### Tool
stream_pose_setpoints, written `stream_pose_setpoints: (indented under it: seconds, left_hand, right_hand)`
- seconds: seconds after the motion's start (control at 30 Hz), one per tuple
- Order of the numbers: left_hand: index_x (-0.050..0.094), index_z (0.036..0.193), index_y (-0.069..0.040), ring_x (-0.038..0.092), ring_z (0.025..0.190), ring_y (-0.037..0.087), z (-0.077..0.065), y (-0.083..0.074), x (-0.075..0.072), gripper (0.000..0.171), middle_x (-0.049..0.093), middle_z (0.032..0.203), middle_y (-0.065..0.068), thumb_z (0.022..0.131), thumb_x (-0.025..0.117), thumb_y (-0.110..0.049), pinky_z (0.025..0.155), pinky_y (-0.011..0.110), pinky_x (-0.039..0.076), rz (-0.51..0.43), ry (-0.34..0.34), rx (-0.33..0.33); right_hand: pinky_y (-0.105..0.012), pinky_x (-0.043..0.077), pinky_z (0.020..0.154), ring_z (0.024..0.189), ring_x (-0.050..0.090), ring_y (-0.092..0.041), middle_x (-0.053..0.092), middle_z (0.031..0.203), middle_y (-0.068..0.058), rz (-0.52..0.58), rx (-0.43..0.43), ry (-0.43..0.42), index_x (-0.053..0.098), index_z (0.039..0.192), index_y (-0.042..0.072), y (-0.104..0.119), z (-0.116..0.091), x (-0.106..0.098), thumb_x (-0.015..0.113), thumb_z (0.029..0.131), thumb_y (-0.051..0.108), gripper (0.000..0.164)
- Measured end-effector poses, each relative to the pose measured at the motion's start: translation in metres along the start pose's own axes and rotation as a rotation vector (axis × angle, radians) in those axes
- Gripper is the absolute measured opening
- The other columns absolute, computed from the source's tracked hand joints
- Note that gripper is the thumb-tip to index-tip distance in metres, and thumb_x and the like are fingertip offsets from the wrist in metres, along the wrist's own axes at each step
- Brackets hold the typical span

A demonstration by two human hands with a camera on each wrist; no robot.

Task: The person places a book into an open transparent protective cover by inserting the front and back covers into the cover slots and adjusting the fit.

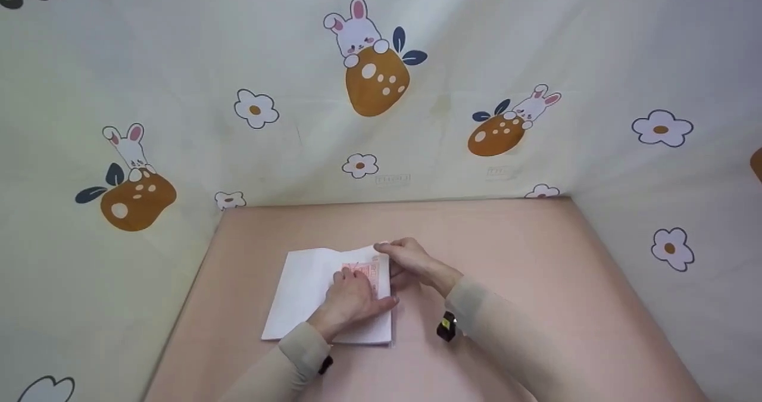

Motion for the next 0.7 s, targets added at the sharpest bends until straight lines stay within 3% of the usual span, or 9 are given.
stream_pose_setpoints:
  seconds: [0.07, 0.17, 0.27, 0.4, 0.53, 0.7]
  left_hand:
    - [0.067, 0.113, 0.011, 0.059, 0.109, 0.040, 0.003, -0.001, -0.003, 0.088, 0.063, 0.122, 0.032, 0.085, 0.083, -0.071, 0.096, 0.058, 0.059, -0.008, -0.014, -0.001]
    - [0.068, 0.101, 0.007, 0.060, 0.104, 0.039, 0.006, -0.002, -0.007, 0.075, 0.065, 0.115, 0.030, 0.084, 0.082, -0.065, 0.092, 0.058, 0.059, -0.026, -0.028, 0.004]
    - [0.069, 0.092, 0.001, 0.062, 0.099, 0.038, 0.010, -0.001, -0.011, 0.063, 0.069, 0.108, 0.026, 0.085, 0.081, -0.061, 0.086, 0.055, 0.058, -0.065, -0.022, 0.020]
    - [0.062, 0.074, -0.012, 0.060, 0.086, 0.029, 0.014, 0.001, -0.016, 0.048, 0.068, 0.086, 0.009, 0.088, 0.077, -0.056, 0.083, 0.048, 0.050, -0.127, -0.004, 0.099]
    - [0.055, 0.069, -0.020, 0.054, 0.069, 0.020, 0.015, 0.006, -0.016, 0.041, 0.056, 0.068, -0.003, 0.088, 0.072, -0.052, 0.067, 0.036, 0.044, -0.201, 0.036, 0.119]
    - [0.056, 0.075, -0.020, 0.054, 0.057, 0.013, 0.016, 0.016, -0.013, 0.034, 0.053, 0.063, -0.007, 0.088, 0.070, -0.048, 0.049, 0.026, 0.038, -0.287, 0.090, 0.056]
  right_hand:
    - [-0.036, 0.071, 0.076, 0.077, 0.083, -0.019, 0.086, 0.095, -0.014, 0.058, 0.016, 0.063, 0.077, 0.127, -0.003, -0.002, -0.002, 0.006, 0.069, 0.108, 0.048, 0.055]
    - [-0.034, 0.071, 0.074, 0.077, 0.084, -0.018, 0.086, 0.093, -0.014, 0.115, 0.022, 0.119, 0.078, 0.124, -0.003, -0.003, -0.006, 0.013, 0.067, 0.108, 0.049, 0.055]
    - [-0.033, 0.071, 0.079, 0.084, 0.085, -0.019, 0.087, 0.105, -0.022, 0.145, 0.007, 0.132, 0.078, 0.126, -0.004, 0.000, -0.008, 0.017, 0.066, 0.109, 0.050, 0.058]
    - [-0.032, 0.070, 0.084, 0.089, 0.086, -0.018, 0.084, 0.118, -0.027, 0.178, -0.004, 0.122, 0.076, 0.130, -0.005, 0.000, -0.011, 0.020, 0.063, 0.110, 0.050, 0.060]
    - [-0.034, 0.070, 0.083, 0.088, 0.084, -0.018, 0.086, 0.113, -0.023, 0.240, 0.016, 0.118, 0.074, 0.133, -0.003, -0.007, -0.012, 0.021, 0.061, 0.112, 0.050, 0.059]
    - [-0.040, 0.071, 0.085, 0.086, 0.084, -0.020, 0.085, 0.117, -0.022, 0.320, 0.060, 0.163, 0.070, 0.139, -0.003, -0.017, -0.015, 0.029, 0.057, 0.112, 0.055, 0.065]
Point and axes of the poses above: each hand's wrist, its own z-axis towards the middle knuckle, its own x-axis out of the palm, y = z × x, the point moved 9 cm from there along z, towards the middle knuckle
